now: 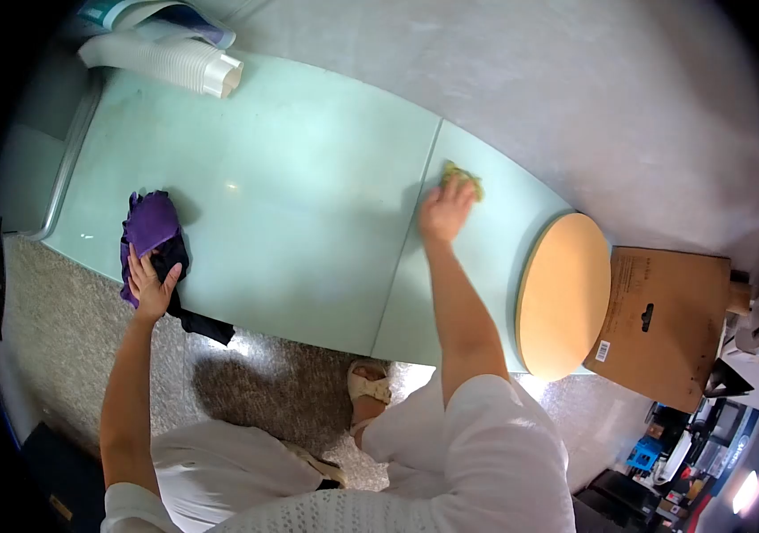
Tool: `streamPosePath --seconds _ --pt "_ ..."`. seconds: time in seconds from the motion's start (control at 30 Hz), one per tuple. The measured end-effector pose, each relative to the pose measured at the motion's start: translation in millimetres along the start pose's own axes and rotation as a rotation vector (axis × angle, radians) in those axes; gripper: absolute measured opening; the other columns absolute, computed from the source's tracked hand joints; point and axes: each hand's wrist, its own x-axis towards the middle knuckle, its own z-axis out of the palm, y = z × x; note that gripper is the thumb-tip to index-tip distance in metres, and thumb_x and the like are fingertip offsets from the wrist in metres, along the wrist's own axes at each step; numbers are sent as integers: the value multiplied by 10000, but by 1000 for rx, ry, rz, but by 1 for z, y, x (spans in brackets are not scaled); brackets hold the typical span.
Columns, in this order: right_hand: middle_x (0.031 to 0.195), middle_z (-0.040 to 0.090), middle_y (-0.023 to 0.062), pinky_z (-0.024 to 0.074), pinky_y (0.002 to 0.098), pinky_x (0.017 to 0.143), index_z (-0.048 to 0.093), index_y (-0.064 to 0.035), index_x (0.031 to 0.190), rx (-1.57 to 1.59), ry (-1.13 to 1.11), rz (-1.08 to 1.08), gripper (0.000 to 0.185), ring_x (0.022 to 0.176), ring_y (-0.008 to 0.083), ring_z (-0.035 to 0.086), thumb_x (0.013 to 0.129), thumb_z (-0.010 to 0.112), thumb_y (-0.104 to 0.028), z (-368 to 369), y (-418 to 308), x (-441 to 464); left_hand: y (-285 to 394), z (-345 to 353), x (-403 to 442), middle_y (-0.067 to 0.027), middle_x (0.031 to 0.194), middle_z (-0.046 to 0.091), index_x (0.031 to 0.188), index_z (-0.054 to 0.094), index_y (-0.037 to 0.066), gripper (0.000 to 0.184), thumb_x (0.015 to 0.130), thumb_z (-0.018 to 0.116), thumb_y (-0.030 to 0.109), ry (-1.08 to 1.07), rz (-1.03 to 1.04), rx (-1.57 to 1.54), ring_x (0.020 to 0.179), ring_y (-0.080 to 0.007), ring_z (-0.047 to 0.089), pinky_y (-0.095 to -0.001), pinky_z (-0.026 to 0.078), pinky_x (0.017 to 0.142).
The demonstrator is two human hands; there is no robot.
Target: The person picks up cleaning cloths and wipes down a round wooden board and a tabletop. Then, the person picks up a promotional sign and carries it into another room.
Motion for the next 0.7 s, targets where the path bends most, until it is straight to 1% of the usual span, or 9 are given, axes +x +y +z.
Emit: streamPosePath --seconds 0.1,0.17,0.2,0.27,0.43,0.47,0.5,0.53,0.7 --pt "1375 328 221 257 451 1048 422 6 1285 277 -96 -256 486 1288 355 278 866 449 -238 -28 -102 -46 8 -6 3 -160 1487 1 1311 290 144 758 781 506 641 -8 -21 -3 1344 -417 55 -608 89 1017" --pt "1418 278 170 219 434 1070 365 -12 1326 1016 -395 -135 505 1318 301 239 874 434 -225 -8 -197 -97 4 -2 3 -159 1487 2 1311 290 147 756 779 517 634 -9 -21 36 1344 -417 61 -607 97 1017" --pt "1438 260 135 176 417 1094 360 -22 1332 539 -464 -442 493 1330 281 222 886 414 -223 -25 -235 -112 4 -2 3 -155 1488 2 1309 293 150 753 777 521 632 -14 -26 33 1345 -415 63 -603 94 1019" --pt "1429 289 117 170 412 1099 398 -59 1321 490 -361 -625 455 1326 288 236 892 405 -211 -60 -288 -131 1 -2 3 -148 1490 0 1306 300 156 746 775 528 629 -33 -34 37 1346 -411 67 -595 87 1024" --pt "1320 425 109 237 405 1064 476 -120 1266 414 -498 -754 407 1282 244 316 865 416 -149 -62 -221 -77 -9 -2 5 -141 1493 28 1309 313 180 723 780 533 620 -40 13 -12 1354 -386 69 -577 74 1030" --pt "1279 462 89 279 402 1031 510 -143 1233 837 -456 -453 393 1251 217 355 853 415 -116 -19 -176 -77 -13 0 6 -141 1492 34 1313 310 182 719 784 531 616 -22 28 -19 1354 -383 70 -576 76 1029" --pt "1286 458 81 290 398 1019 515 -146 1237 366 -183 -670 416 1230 237 370 832 445 -88 -21 -123 -63 -13 0 5 -144 1491 35 1316 308 182 712 792 526 611 -15 31 -31 1354 -383 69 -575 76 1029" --pt "1302 434 96 305 395 998 519 -131 1238 22 -297 -669 448 1214 280 366 797 480 -57 -56 -86 -43 -11 1 5 -146 1490 37 1316 308 182 711 792 527 610 -9 23 -23 1354 -383 69 -576 76 1028" --pt "1314 387 137 359 404 906 460 -78 1278 29 -247 -257 539 1068 346 413 743 480 -15 -68 -53 -55 -4 -2 6 -154 1486 43 1316 306 186 708 793 532 605 -27 -18 15 1352 -388 70 -585 85 1024"
